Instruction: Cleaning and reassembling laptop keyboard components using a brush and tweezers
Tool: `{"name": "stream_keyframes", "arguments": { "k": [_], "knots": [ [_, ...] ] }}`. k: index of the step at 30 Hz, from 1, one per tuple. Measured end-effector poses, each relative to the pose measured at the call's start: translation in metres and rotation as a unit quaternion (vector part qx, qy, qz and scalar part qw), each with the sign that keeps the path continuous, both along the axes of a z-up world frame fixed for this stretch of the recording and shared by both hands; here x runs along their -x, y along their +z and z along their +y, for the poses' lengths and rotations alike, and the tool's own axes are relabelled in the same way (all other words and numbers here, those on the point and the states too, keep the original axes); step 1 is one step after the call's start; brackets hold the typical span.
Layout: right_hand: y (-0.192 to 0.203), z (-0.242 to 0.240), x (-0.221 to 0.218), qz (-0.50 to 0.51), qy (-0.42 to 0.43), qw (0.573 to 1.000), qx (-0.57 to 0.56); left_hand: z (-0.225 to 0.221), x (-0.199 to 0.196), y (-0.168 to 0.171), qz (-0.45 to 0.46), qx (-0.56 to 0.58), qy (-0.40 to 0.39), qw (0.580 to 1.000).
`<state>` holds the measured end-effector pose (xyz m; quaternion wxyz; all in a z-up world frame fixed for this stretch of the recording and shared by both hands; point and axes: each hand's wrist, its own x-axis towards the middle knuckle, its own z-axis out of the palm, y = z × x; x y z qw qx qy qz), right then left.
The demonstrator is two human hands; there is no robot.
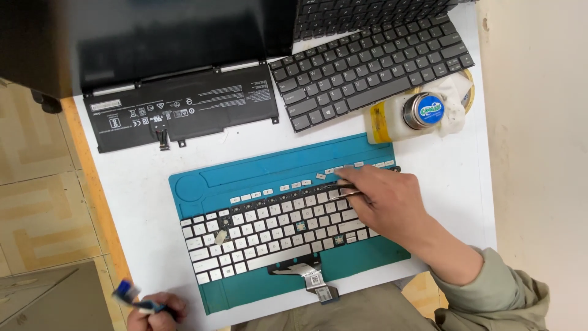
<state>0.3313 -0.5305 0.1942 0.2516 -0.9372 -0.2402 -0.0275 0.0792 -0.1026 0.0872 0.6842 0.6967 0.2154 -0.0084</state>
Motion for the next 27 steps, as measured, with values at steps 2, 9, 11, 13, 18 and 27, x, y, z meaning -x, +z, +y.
{"name": "stream_keyframes", "arguments": {
  "k": [2,9,11,13,18,27],
  "knots": [
    [-0.004,0.007,-0.005,-0.043,0.033,0.998,0.029,-0.042,-0.04,0.071,0.031,-0.138,0.07,0.987],
    [-0.014,0.026,-0.01,-0.045,0.056,0.986,0.153,-0.048,-0.139,0.138,-0.077,-0.496,-0.129,0.855],
    [-0.015,0.029,-0.011,-0.039,0.05,0.982,0.177,-0.05,-0.16,0.135,-0.053,-0.533,-0.165,0.828],
    [-0.014,0.032,-0.013,0.039,0.029,0.983,0.176,-0.057,-0.18,0.13,-0.047,-0.566,-0.184,0.802],
    [0.009,0.043,-0.027,0.138,0.001,0.978,0.159,-0.075,-0.21,0.132,-0.116,-0.584,-0.198,0.779],
    [0.005,0.026,-0.004,-0.114,0.115,0.987,0.013,-0.064,-0.214,0.095,-0.163,-0.613,-0.204,0.746]
  ]
}}
